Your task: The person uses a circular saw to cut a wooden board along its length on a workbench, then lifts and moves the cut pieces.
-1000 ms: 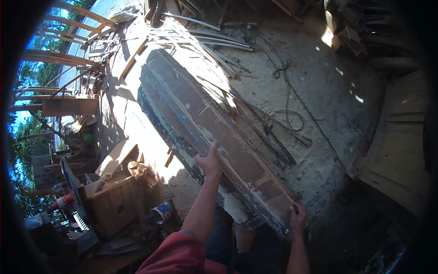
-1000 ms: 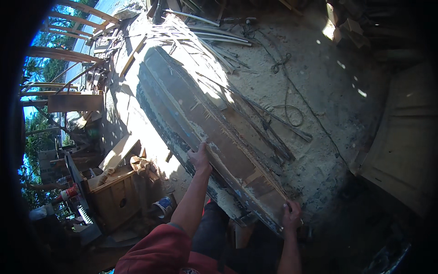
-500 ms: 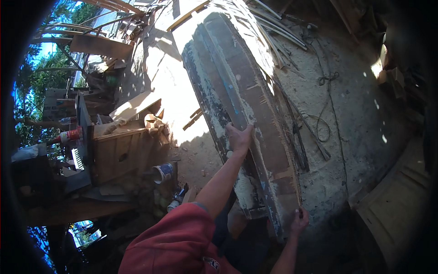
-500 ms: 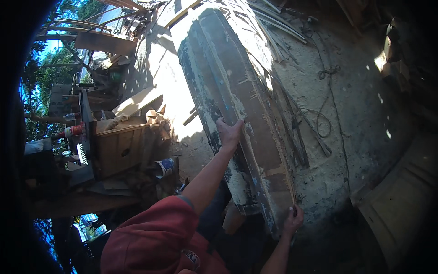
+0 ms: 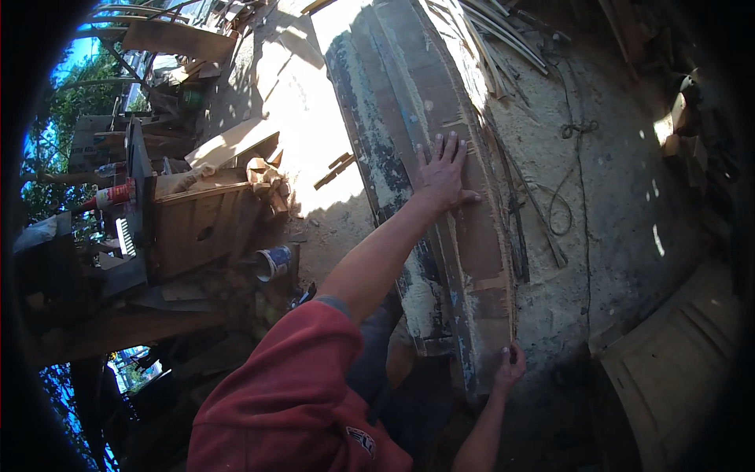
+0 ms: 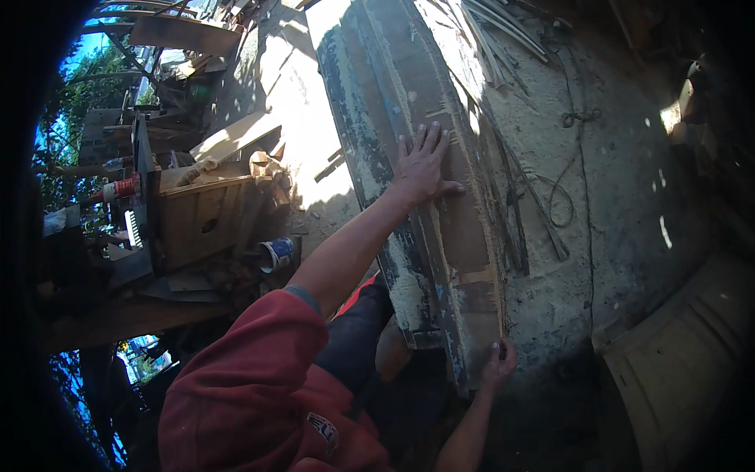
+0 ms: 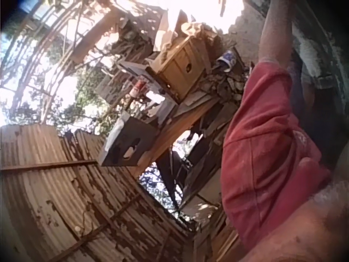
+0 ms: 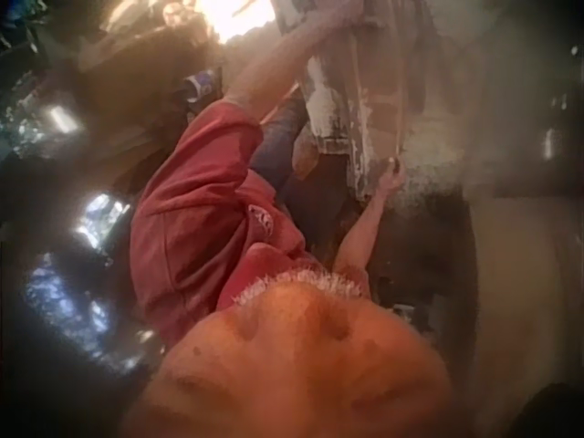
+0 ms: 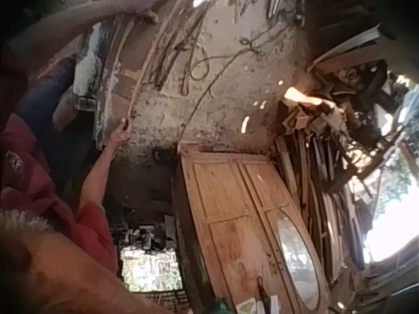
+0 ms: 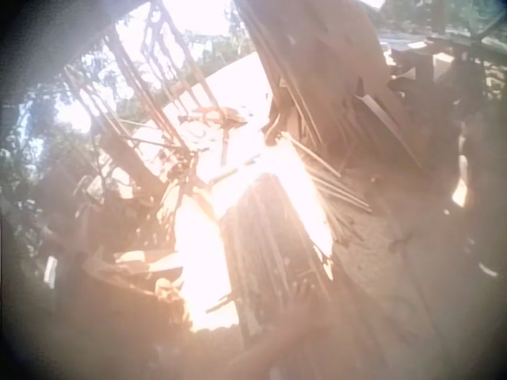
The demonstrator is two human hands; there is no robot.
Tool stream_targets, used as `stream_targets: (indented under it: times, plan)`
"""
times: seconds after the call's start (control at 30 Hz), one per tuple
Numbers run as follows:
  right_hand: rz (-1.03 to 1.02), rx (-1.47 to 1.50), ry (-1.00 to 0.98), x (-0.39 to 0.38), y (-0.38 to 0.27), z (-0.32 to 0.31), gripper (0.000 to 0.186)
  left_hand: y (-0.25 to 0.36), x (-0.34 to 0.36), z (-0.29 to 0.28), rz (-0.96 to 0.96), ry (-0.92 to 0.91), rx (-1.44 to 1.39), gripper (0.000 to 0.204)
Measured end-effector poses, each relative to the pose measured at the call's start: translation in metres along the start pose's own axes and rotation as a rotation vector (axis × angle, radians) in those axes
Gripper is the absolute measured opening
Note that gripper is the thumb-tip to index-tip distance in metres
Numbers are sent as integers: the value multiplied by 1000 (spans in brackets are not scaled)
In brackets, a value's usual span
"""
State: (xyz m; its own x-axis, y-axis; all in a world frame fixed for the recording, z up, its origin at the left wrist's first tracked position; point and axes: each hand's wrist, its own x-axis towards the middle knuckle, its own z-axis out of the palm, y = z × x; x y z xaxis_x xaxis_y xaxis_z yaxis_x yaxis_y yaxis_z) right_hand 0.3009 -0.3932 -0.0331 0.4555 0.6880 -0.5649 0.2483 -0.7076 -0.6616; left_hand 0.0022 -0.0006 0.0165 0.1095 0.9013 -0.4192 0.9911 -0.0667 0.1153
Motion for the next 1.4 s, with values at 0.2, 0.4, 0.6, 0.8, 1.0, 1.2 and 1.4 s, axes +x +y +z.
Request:
stream_targets:
  times: [0.2, 0.4, 0.6, 0.8, 1.0, 1.2, 1.4]
  plan:
    - [-230, -128, 69, 28, -61, 15, 47, -4, -2, 0, -9, 3, 18, 127]
    - [-130, -94, -365, 79, -93, 34, 53, 0, 1, 7, 35, 90, 20, 129]
    - [-94, -9, -359, 78, -79, 15, 53, 18, -9, 23, 35, 114, 9, 130]
    - [-137, -71, -323, 73, -66, 11, 49, 15, -20, 7, 93, 11, 100, 130]
    - [-155, -59, -301, 81, -43, -12, 56, 41, -13, 17, 119, 14, 100, 133]
    - [174, 314, -95, 74, 89, -118, 49, -1, -8, 31, 183, 116, 218, 118]
    - [609, -5, -62, -7, 322, -146, 25, -45, 37, 40, 433, 130, 145, 105]
